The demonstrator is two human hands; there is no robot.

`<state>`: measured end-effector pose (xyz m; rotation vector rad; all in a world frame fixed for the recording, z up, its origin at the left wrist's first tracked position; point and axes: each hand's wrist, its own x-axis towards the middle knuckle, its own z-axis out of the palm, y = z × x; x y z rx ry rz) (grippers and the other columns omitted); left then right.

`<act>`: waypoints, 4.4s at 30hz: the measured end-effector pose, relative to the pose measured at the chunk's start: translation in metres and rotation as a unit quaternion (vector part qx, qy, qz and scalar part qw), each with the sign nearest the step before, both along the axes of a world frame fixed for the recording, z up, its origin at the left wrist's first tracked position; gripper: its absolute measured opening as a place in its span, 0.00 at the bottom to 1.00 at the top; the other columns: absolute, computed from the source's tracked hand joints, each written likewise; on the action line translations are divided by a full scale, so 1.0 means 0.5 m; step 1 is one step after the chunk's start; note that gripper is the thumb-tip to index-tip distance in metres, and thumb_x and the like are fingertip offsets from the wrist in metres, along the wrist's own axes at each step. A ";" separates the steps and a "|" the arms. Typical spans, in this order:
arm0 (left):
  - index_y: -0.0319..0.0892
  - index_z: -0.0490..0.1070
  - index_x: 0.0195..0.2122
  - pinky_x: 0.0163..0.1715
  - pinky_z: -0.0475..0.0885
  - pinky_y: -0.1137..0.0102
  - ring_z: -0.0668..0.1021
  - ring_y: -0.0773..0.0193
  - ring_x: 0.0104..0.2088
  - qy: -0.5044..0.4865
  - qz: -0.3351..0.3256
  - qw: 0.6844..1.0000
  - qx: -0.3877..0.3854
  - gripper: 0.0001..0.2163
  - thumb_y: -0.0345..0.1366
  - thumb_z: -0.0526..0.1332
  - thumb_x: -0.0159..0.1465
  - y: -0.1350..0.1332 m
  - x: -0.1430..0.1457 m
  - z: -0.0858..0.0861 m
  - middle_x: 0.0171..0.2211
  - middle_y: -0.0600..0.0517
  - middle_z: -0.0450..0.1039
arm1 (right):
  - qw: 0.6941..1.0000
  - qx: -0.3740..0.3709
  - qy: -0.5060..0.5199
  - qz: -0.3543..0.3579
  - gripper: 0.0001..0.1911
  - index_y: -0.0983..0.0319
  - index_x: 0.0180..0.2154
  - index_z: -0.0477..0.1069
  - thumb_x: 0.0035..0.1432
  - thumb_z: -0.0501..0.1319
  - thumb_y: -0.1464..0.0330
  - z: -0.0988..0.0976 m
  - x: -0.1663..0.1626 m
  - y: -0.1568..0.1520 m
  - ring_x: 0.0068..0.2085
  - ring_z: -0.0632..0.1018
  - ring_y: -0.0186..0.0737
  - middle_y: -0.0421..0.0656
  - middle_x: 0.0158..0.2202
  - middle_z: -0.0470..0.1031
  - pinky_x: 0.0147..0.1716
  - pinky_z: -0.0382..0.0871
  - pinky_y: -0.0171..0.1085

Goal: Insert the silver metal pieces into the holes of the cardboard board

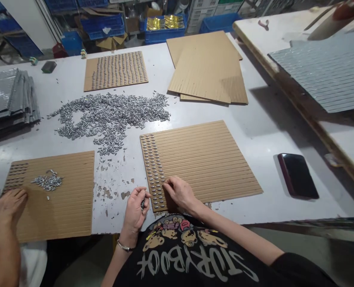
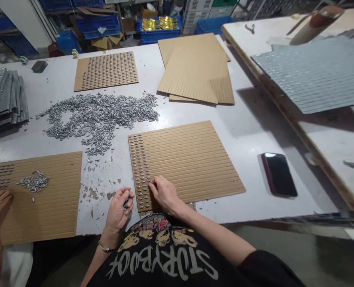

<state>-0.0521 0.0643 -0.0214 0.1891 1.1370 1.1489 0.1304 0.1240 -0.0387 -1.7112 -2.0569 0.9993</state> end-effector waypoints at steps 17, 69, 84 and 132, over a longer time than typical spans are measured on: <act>0.38 0.68 0.34 0.14 0.53 0.81 0.65 0.76 0.19 -0.060 -0.014 0.998 -0.008 0.12 0.35 0.69 0.53 -0.023 0.054 0.008 0.24 0.56 0.68 | 0.966 0.042 0.222 0.124 0.08 0.60 0.38 0.71 0.65 0.54 0.65 0.063 -0.001 -0.042 0.34 0.74 0.38 0.43 0.33 0.74 0.34 0.67 0.34; 0.39 0.64 0.29 0.11 0.47 0.80 0.59 0.79 0.13 -0.024 -0.059 0.998 -0.021 0.17 0.45 0.68 0.54 -0.056 0.111 0.000 0.18 0.59 0.63 | 0.970 0.034 0.219 0.101 0.10 0.60 0.36 0.72 0.65 0.55 0.64 0.046 0.046 -0.097 0.34 0.75 0.36 0.42 0.32 0.75 0.37 0.67 0.34; 0.40 0.68 0.39 0.16 0.57 0.79 0.66 0.75 0.22 0.022 0.034 0.999 -0.012 0.13 0.38 0.67 0.56 -0.053 0.023 0.004 0.29 0.53 0.69 | 0.990 -0.026 0.081 0.109 0.10 0.62 0.32 0.69 0.63 0.53 0.67 0.007 0.050 -0.016 0.32 0.73 0.36 0.42 0.30 0.74 0.33 0.64 0.33; 0.42 0.74 0.45 0.49 0.67 0.67 0.73 0.58 0.50 0.250 -0.163 0.950 0.089 0.20 0.50 0.51 0.66 -0.065 0.121 0.018 0.48 0.46 0.74 | 0.966 0.107 0.130 0.198 0.06 0.60 0.37 0.69 0.63 0.54 0.72 0.041 0.059 -0.109 0.39 0.75 0.39 0.45 0.38 0.73 0.39 0.69 0.35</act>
